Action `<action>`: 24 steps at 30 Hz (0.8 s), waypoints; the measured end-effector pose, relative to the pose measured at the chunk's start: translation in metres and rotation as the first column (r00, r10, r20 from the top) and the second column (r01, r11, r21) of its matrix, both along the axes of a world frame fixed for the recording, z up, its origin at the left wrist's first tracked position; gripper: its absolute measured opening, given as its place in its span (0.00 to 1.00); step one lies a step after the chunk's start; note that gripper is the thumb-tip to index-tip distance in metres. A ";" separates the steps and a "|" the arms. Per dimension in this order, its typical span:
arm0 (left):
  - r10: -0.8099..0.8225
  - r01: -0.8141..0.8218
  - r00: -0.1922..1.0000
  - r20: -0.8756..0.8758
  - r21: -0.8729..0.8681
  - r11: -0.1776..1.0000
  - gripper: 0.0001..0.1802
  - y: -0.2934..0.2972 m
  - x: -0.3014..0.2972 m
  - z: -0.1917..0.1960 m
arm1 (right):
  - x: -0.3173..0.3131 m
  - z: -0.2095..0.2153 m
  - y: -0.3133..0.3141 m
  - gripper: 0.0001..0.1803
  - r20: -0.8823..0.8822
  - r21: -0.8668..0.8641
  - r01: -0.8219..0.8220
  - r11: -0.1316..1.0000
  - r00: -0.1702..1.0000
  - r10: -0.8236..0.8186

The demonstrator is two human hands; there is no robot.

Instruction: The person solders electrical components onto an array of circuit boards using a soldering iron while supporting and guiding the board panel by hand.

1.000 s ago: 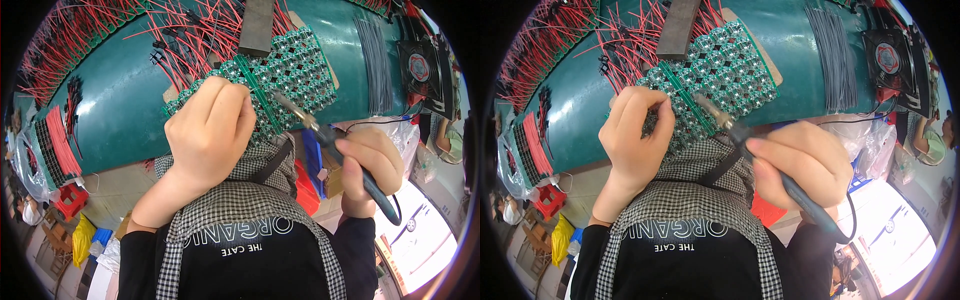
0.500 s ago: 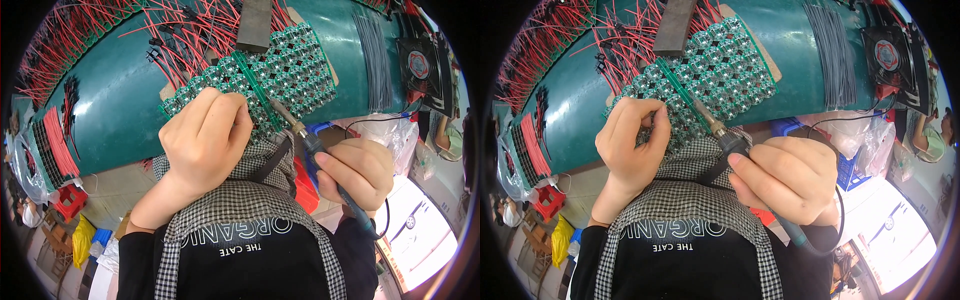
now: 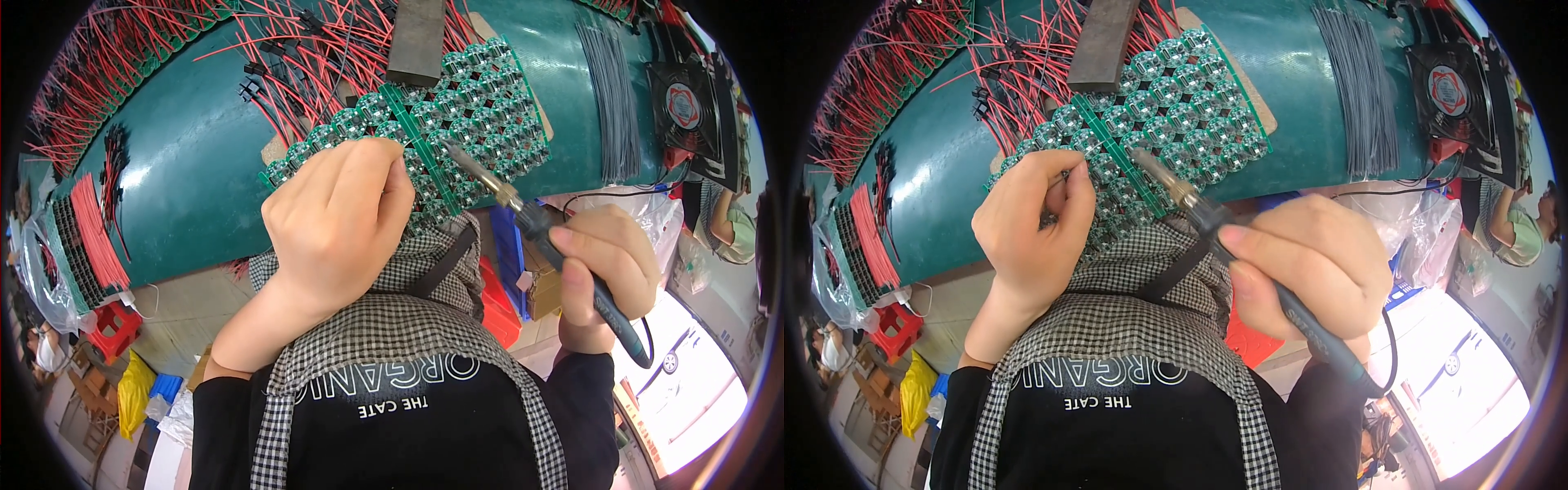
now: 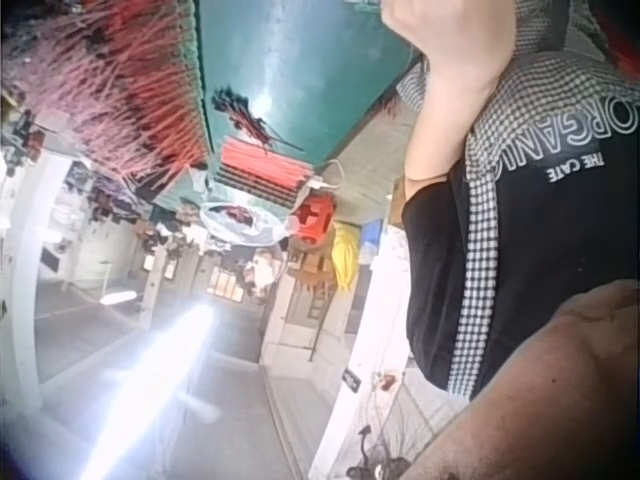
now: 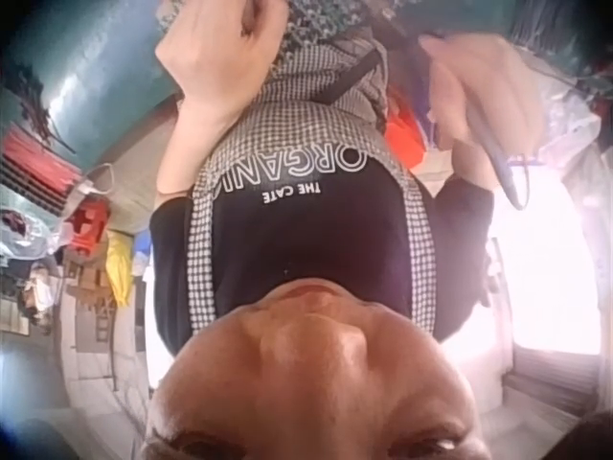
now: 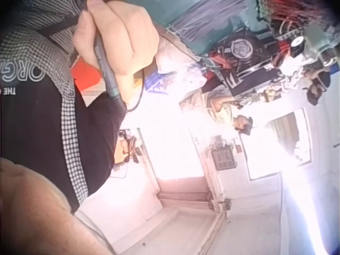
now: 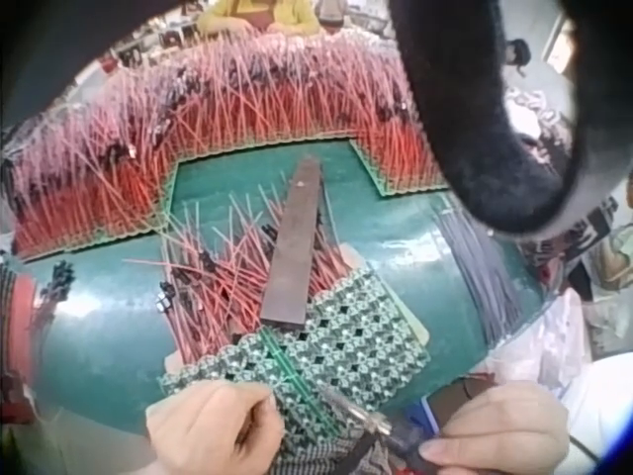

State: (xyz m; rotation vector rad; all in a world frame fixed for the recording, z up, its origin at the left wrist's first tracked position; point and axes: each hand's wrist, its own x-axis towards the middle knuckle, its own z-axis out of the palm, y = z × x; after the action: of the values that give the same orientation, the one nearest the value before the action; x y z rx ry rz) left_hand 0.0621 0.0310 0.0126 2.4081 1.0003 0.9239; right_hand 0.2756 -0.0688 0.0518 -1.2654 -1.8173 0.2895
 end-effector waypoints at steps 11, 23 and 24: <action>0.016 -0.014 0.999 -0.041 0.039 0.999 0.09 0.000 0.000 -0.005 | -0.002 -0.005 0.014 0.11 0.018 -0.013 -0.019 1.000 1.000 0.020; 0.028 -0.022 0.997 -0.071 0.083 0.996 0.08 0.000 0.001 -0.006 | 0.003 -0.011 0.014 0.12 -0.079 -0.031 -0.035 0.999 0.996 0.032; 0.032 -0.026 0.997 -0.067 0.090 0.996 0.08 0.000 0.002 -0.006 | 0.002 -0.009 0.014 0.13 -0.066 -0.053 -0.026 0.998 0.998 0.022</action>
State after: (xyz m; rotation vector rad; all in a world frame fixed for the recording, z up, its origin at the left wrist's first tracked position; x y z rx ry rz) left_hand 0.0640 0.0313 0.0064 2.5211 1.0415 0.9198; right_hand 0.2779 -0.0552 0.0428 -1.2570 -1.7804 0.3908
